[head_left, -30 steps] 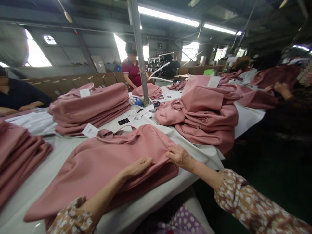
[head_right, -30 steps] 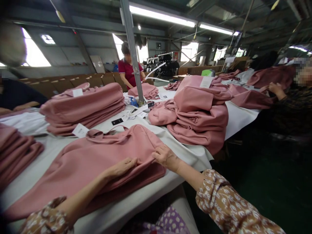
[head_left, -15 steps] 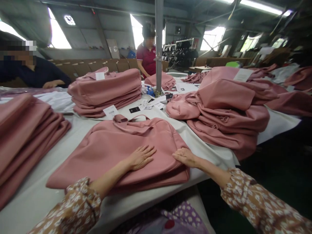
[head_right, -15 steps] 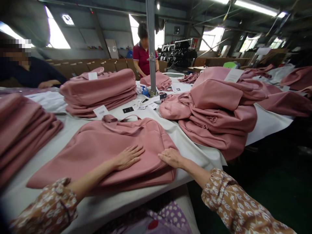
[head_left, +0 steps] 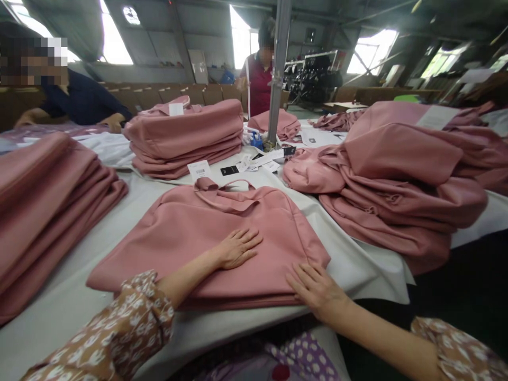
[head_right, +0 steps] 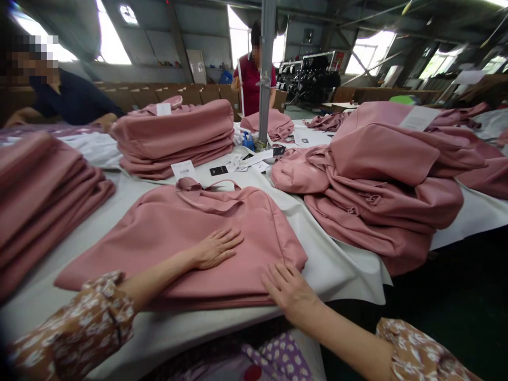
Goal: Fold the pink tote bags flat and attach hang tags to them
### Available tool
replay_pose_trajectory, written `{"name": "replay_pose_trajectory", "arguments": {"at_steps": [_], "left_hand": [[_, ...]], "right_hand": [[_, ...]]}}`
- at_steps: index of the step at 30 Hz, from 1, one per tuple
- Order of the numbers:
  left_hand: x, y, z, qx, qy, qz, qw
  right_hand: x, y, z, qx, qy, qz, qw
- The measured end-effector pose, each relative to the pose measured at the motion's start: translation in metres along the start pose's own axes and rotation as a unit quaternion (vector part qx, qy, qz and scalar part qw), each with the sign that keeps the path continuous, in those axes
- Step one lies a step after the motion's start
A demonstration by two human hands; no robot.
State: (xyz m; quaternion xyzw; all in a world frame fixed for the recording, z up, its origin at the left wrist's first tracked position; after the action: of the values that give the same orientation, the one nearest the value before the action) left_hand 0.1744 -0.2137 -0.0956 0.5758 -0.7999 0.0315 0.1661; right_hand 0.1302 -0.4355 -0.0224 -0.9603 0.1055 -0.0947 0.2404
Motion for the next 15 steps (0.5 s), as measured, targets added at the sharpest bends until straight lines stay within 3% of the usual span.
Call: {"name": "replay_pose_trajectory", "arguments": {"at_steps": [3, 6, 8, 10, 12, 13, 15], "left_hand": [[-0.007, -0.002, -0.004, 0.01, 0.004, 0.005, 1.0], [-0.014, -0.004, -0.01, 0.043, -0.005, -0.003, 0.999], [-0.015, -0.004, -0.013, 0.066, -0.014, -0.007, 0.998], [-0.014, -0.004, -0.014, 0.082, -0.02, -0.006, 0.996], [-0.013, -0.003, -0.014, 0.095, -0.023, -0.005, 0.995], [-0.013, -0.003, -0.014, 0.101, -0.023, -0.004, 0.995], [-0.014, -0.003, -0.013, 0.112, -0.022, -0.005, 0.993]], "right_hand": [[-0.015, 0.02, 0.012, -0.012, -0.001, 0.026, 1.0], [-0.018, 0.023, 0.013, -0.024, -0.033, 0.06, 0.997], [-0.007, 0.013, 0.004, 0.003, -0.089, 0.097, 0.991], [0.021, 0.001, -0.014, 0.081, -0.115, 0.179, 0.974], [0.059, 0.001, -0.026, 0.138, -0.066, 0.315, 0.937], [0.076, 0.007, -0.027, 0.133, -0.038, 0.399, 0.907], [0.096, 0.029, -0.014, 0.058, -0.042, 0.555, 0.829]]}}
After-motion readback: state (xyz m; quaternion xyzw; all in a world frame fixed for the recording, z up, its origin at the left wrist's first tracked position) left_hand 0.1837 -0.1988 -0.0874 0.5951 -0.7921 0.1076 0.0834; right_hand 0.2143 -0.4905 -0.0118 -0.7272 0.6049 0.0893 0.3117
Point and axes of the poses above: each hand's wrist, its own y-axis away from the middle knuckle, its own z-axis out of the palm, x = y × z, the point moved 8 cm from there along -y, towards the middle knuckle, and after that the axes turned 8 degrees about x, right-handed, at the moved point
